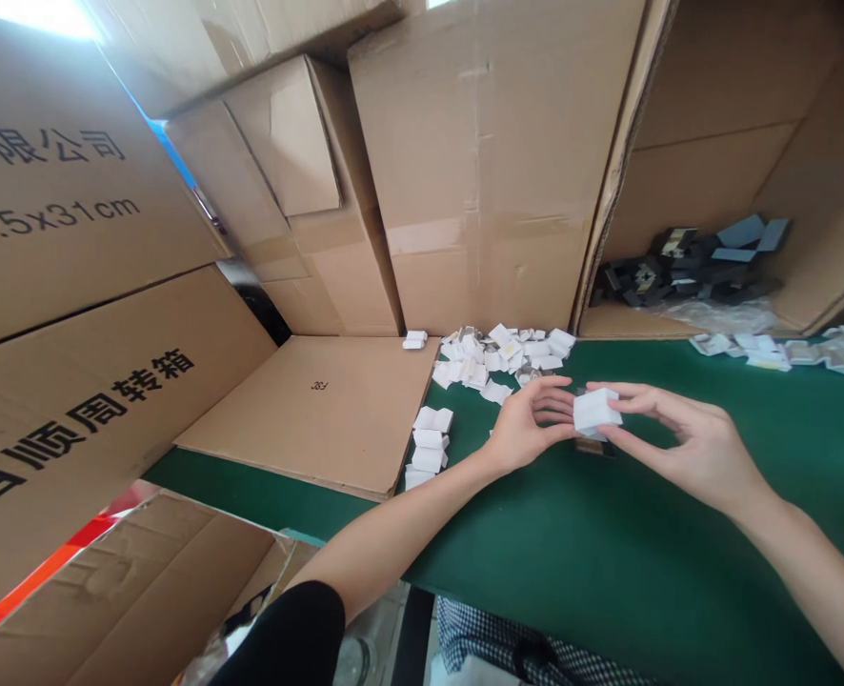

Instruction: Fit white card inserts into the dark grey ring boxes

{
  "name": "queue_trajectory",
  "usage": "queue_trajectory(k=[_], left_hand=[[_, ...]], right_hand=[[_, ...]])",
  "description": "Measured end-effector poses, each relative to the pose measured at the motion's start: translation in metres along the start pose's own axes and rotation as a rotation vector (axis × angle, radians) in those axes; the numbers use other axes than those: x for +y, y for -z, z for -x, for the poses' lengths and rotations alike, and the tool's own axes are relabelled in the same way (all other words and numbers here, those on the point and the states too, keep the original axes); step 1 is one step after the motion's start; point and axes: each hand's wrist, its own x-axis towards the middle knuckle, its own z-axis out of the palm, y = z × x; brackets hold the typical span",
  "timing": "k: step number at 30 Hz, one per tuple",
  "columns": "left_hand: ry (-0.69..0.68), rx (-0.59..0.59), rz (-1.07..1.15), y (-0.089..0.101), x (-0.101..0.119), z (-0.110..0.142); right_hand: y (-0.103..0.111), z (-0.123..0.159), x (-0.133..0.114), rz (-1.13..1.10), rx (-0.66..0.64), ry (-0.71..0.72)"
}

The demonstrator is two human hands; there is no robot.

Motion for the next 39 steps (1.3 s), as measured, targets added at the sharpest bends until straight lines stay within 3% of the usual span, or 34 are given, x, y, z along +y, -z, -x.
queue_trajectory(k=[5,9,16,19,32,39], left_hand=[[0.015,0.014,0.037,0.0,0.0,0.0],[0.008,0.018,0.093,0.0,0.004,0.0],[-0.054,-0.004,0.115,-0.002,0.009,-0.001],[-0.057,-0.001,0.101,-0.002,0.01,-0.001],[0.012,0.073,0.063,-0.002,-0.002,0.0],[-0.031,0.04,0.032,-0.002,0.0,0.0]], right_hand=[[-0.002,-0.003,-0.005,0.074,0.06,0.076],[-0.007,-0.002,-0.007,0.095,0.144,0.053],[-0.02,0.0,-0.013,-0.264,0.21,-0.155],[-0.02,-0.001,-0.014,-0.317,0.221,-0.2],[0.017,-0.005,0.014,-0.214,-0.094,-0.44],[0.022,-0.005,0.012,-0.147,-0.146,-0.411]])
